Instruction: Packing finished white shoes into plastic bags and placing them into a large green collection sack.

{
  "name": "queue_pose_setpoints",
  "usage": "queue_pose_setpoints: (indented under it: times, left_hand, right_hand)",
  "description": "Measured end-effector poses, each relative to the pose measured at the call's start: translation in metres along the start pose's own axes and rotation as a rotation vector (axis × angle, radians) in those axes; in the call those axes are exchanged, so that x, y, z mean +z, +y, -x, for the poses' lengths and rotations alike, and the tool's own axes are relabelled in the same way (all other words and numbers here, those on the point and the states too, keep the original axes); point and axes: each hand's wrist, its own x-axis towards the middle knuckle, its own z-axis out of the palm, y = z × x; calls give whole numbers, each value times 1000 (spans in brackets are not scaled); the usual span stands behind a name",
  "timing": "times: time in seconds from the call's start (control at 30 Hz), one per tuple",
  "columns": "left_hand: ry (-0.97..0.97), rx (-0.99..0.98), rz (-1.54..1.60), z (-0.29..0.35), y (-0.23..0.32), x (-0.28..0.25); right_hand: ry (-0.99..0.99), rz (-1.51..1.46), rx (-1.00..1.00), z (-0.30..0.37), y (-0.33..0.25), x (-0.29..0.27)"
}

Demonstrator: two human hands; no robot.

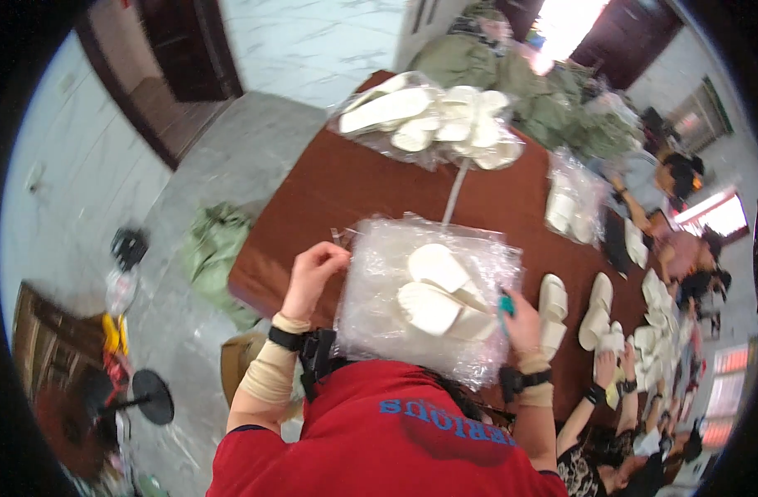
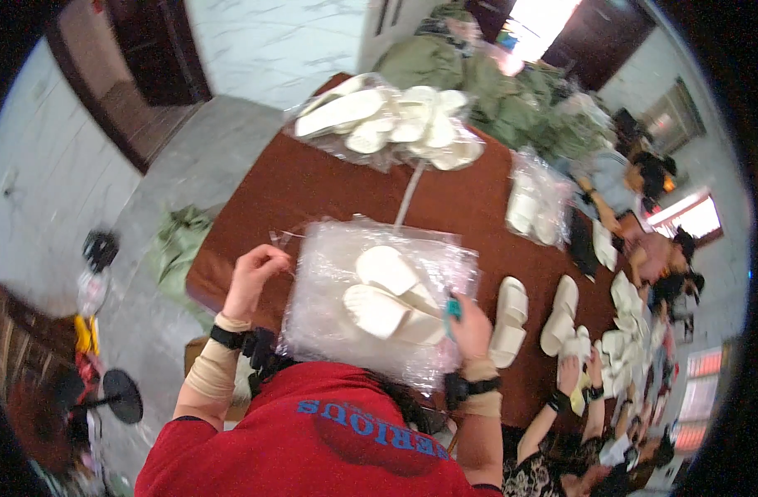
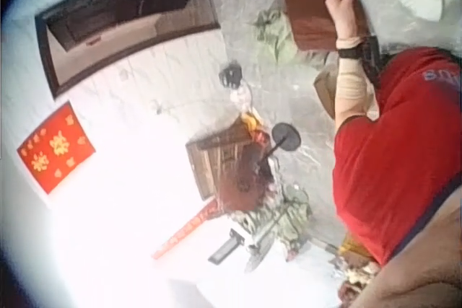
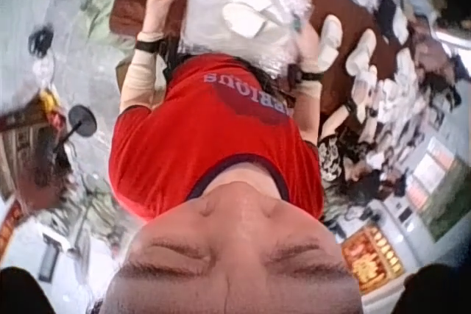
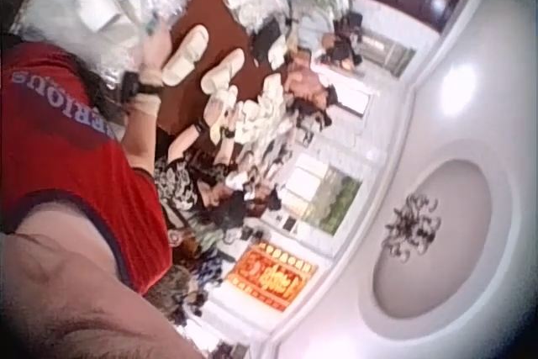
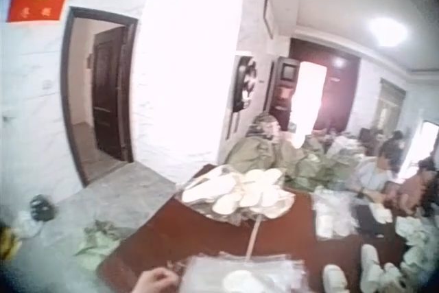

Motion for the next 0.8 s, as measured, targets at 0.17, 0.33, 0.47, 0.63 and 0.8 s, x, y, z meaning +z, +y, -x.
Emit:
queue_pose_setpoints:
  times: [0.17, 0.33, 0.47, 0.63, 0.8]
  left_hand:
    - [475, -80, -94, 94, -19, -129]
    - [763, -294, -170, 194, -94, -210]
    - [869, -497, -191, 252, -173, -241]
    - [1014, -818, -148, 299, -243, -269]
    - [1087, -346, -768, 224, -215, -240]
  right_hand:
    - [-264, 214, 370, 38, 96, 17]
    - [-68, -119, 283, 23, 61, 18]
    - [-343, -660, 410, 0, -30, 19]
    - [-532, -845, 472, -17, -59, 46]
    - [-452, -1036, 680, -8, -79, 51]
